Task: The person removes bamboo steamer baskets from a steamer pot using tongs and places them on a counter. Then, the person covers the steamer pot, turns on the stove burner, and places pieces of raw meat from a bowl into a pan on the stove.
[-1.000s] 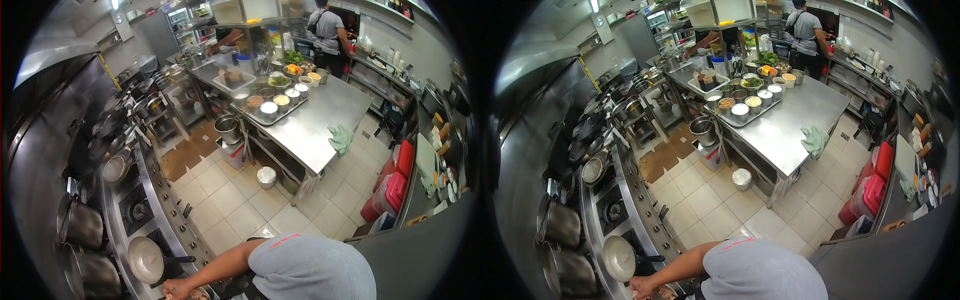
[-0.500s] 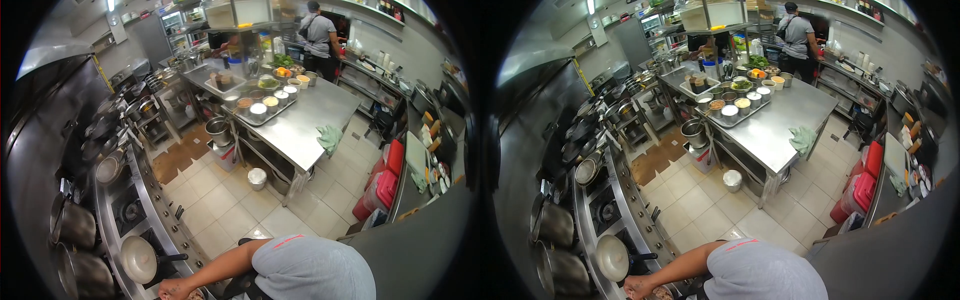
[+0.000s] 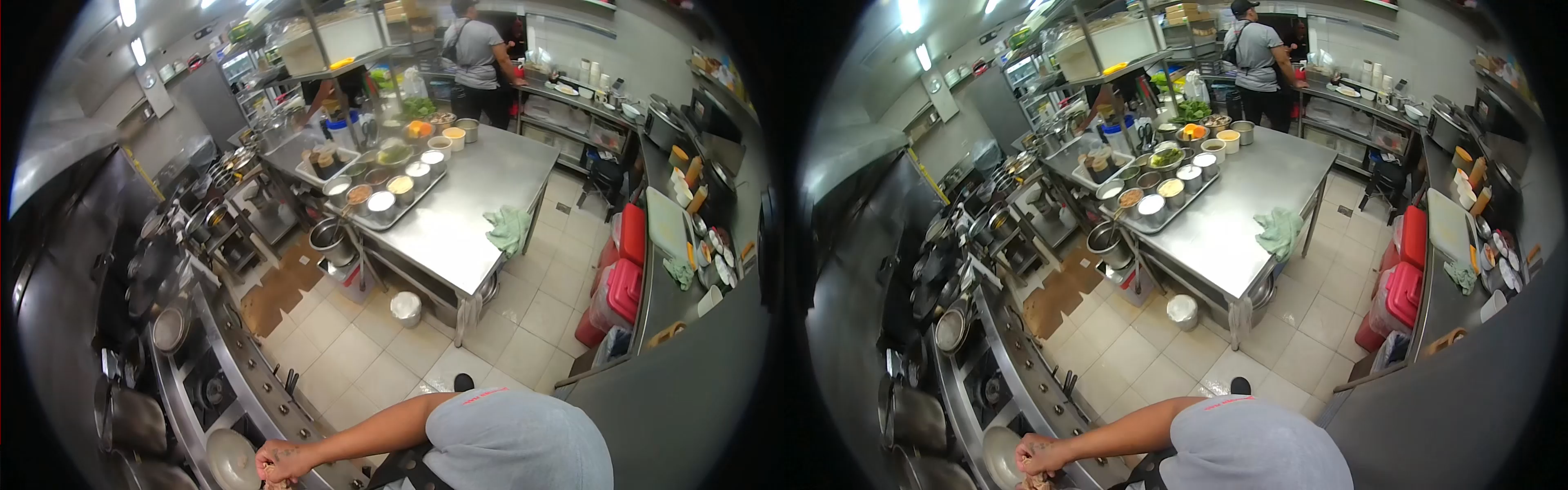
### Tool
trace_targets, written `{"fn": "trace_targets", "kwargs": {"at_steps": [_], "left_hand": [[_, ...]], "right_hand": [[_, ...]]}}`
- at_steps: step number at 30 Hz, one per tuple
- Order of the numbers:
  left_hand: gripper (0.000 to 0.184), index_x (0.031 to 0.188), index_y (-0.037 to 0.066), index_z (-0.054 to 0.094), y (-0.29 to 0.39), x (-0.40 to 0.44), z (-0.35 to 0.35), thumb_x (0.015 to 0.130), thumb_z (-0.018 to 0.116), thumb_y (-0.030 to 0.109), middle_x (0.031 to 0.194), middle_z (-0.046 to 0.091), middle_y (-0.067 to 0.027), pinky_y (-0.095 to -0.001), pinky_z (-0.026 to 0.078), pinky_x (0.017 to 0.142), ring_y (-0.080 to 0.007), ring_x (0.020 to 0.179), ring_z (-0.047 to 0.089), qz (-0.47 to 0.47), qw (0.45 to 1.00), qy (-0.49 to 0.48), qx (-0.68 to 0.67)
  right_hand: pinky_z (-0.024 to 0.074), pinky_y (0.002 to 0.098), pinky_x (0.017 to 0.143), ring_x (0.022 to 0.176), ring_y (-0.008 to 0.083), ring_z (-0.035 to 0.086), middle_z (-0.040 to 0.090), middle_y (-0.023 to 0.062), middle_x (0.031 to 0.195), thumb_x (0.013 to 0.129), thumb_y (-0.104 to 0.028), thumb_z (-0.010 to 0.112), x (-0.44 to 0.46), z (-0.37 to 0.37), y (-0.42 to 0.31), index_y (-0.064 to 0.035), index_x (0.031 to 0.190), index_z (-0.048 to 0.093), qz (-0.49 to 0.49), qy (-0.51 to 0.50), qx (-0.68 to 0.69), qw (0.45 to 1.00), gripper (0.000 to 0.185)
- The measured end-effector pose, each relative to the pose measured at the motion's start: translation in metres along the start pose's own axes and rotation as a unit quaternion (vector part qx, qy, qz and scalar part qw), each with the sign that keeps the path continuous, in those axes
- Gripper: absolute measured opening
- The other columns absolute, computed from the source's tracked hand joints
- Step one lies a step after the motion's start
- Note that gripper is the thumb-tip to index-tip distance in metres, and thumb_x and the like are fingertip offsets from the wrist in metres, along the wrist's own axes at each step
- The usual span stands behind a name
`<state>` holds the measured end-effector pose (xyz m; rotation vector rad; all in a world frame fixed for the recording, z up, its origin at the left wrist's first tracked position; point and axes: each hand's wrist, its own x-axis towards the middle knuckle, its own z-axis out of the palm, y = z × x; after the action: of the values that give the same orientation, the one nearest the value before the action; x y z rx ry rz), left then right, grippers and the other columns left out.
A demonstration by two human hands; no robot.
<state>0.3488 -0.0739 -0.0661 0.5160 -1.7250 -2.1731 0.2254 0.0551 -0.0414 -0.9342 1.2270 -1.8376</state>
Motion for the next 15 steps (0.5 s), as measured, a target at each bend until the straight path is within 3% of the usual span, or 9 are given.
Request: {"fn": "trace_targets", "kwargs": {"at_steps": [3, 5, 7, 8, 11, 13, 15], "left_hand": [[0.057, 0.131, -0.001, 0.039, -0.004, 0.014, 0.044, 0.083, 0.064, 0.017, 0.112, 0.059, -0.0139, -0.0295, 0.050, 0.068, -0.0239, 0.086, 0.060, 0.001, 0.999, -0.047, 0.005], [0.057, 0.131, -0.001, 0.039, -0.014, 0.027, 0.073, 0.083, 0.064, 0.017, 0.112, 0.059, -0.0139, -0.0294, 0.050, 0.068, -0.0239, 0.086, 0.060, 0.002, 0.994, -0.104, 0.016], [0.047, 0.122, -0.001, 0.045, -0.010, 0.034, 0.145, 0.082, 0.065, 0.011, 0.109, 0.059, -0.0151, -0.0283, 0.050, 0.064, -0.0224, 0.081, 0.060, -0.016, 0.997, -0.078, -0.008], [0.044, 0.119, -0.001, 0.046, -0.014, 0.043, 0.170, 0.081, 0.066, 0.009, 0.108, 0.059, -0.0150, -0.0284, 0.050, 0.063, -0.0221, 0.081, 0.059, -0.031, 0.993, -0.111, 0.002], [0.039, 0.111, -0.001, 0.050, -0.034, 0.067, 0.250, 0.077, 0.068, 0.003, 0.101, 0.060, -0.0151, -0.0286, 0.049, 0.061, -0.0209, 0.076, 0.060, -0.033, 0.979, -0.199, 0.022], [0.039, 0.111, -0.002, 0.051, -0.038, 0.071, 0.315, 0.077, 0.069, 0.004, 0.093, 0.062, -0.0145, -0.0288, 0.050, 0.060, -0.0199, 0.072, 0.060, -0.049, 0.948, -0.286, 0.129], [0.037, 0.109, -0.004, 0.054, -0.060, 0.079, 0.369, 0.077, 0.071, 0.006, 0.086, 0.062, -0.0136, -0.0281, 0.049, 0.058, -0.0177, 0.067, 0.059, -0.041, 0.934, -0.334, 0.118]], "right_hand": [[0.0454, 0.0255, 0.042, 0.049, 0.0107, 0.056, 0.059, 0.0049, 0.065, 0.073, -0.015, 0.058, -0.023, -0.053, -0.008, 0.0037, 0.090, 0.057, -0.044, 0.049, -0.056, 0.996, 0.025], [0.0460, 0.0259, 0.042, 0.048, 0.0114, 0.057, 0.058, 0.0056, 0.061, 0.076, -0.018, 0.056, -0.049, -0.098, -0.017, 0.0034, 0.084, 0.058, -0.037, 0.079, -0.108, 0.990, 0.023], [0.0460, 0.0261, 0.042, 0.048, 0.0128, 0.058, 0.056, 0.0055, 0.055, 0.079, -0.020, 0.051, -0.082, -0.145, -0.040, 0.0019, 0.072, 0.058, 0.062, -0.001, -0.163, 0.985, 0.024], [0.0449, 0.0268, 0.042, 0.047, 0.0132, 0.058, 0.055, 0.0051, 0.051, 0.082, -0.021, 0.047, -0.103, -0.161, -0.051, -0.0004, 0.061, 0.056, 0.073, 0.035, -0.145, 0.986, 0.030], [0.0413, 0.0270, 0.035, 0.039, 0.0137, 0.054, 0.058, 0.0085, 0.053, 0.081, -0.023, 0.052, -0.157, -0.228, -0.074, -0.0023, 0.058, 0.056, 0.052, 0.078, -0.244, 0.965, 0.031], [0.0410, 0.0294, 0.038, 0.042, 0.0159, 0.053, 0.057, 0.0105, 0.052, 0.077, -0.024, 0.056, -0.199, -0.259, -0.082, -0.0017, 0.056, 0.055, 0.044, 0.148, -0.216, 0.964, 0.030], [0.0405, 0.0333, 0.044, 0.047, 0.0188, 0.052, 0.054, 0.0118, 0.053, 0.070, -0.016, 0.053, -0.239, -0.284, -0.092, 0.0024, 0.064, 0.055, -0.045, 0.223, -0.383, 0.895, 0.019]]}}
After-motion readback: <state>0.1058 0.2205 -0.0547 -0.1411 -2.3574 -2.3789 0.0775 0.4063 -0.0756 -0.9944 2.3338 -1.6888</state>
